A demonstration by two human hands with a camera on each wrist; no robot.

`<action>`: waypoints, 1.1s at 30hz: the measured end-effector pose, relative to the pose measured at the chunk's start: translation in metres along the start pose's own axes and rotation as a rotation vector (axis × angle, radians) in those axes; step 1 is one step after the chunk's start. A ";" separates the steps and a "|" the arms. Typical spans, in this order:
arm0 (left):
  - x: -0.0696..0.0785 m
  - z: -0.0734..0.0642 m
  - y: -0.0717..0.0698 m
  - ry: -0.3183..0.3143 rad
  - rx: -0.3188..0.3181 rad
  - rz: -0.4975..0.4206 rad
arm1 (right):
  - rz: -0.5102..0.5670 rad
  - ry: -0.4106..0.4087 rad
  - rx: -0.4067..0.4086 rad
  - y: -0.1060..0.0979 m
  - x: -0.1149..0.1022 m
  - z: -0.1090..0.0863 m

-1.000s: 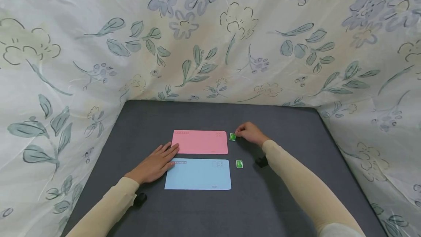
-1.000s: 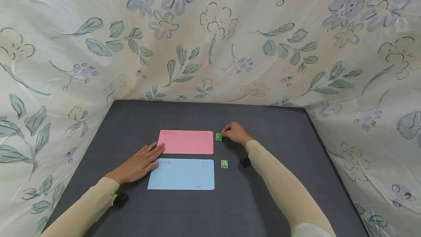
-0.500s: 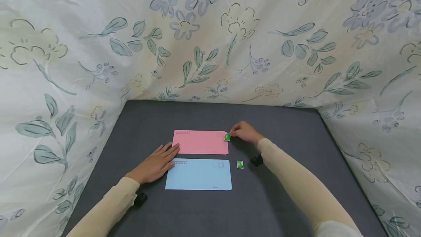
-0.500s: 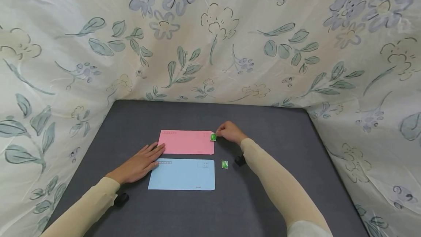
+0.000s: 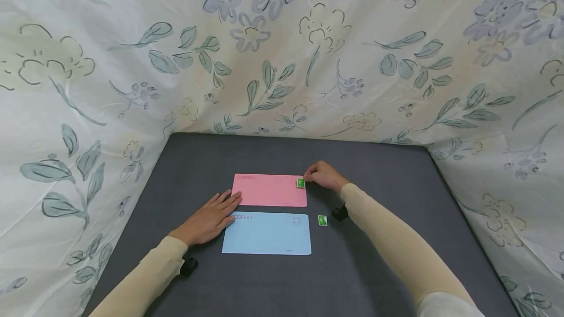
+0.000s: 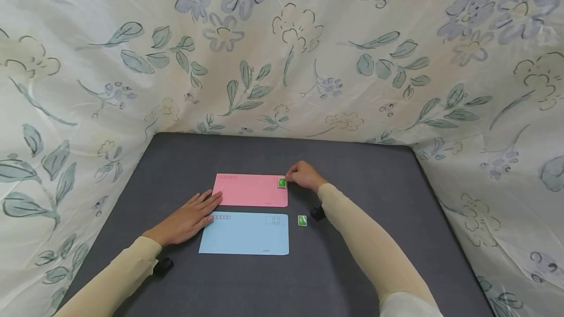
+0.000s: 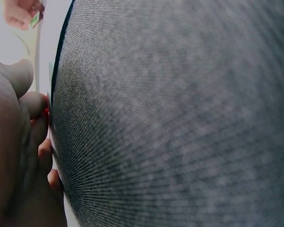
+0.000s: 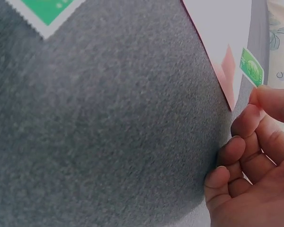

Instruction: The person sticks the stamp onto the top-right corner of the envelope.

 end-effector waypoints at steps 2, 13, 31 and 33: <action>0.000 0.000 0.000 -0.004 -0.009 0.011 | 0.003 -0.002 0.001 0.001 -0.002 0.001; -0.001 0.001 0.001 -0.010 -0.011 0.003 | -0.001 -0.003 0.006 0.006 -0.007 0.008; 0.000 0.001 0.000 -0.005 -0.008 -0.006 | 0.008 0.010 0.026 0.011 -0.015 0.010; 0.000 0.001 0.000 -0.004 -0.006 -0.005 | 0.009 0.012 0.031 0.012 -0.016 0.011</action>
Point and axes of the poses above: each hand's wrist, its own z-axis towards the middle knuckle, its own y-axis out of the palm, x = y × z, the point moved 6 cm from there along z, towards the middle knuckle, and after that the axes turned 3 degrees about x, right-handed, at the moved point
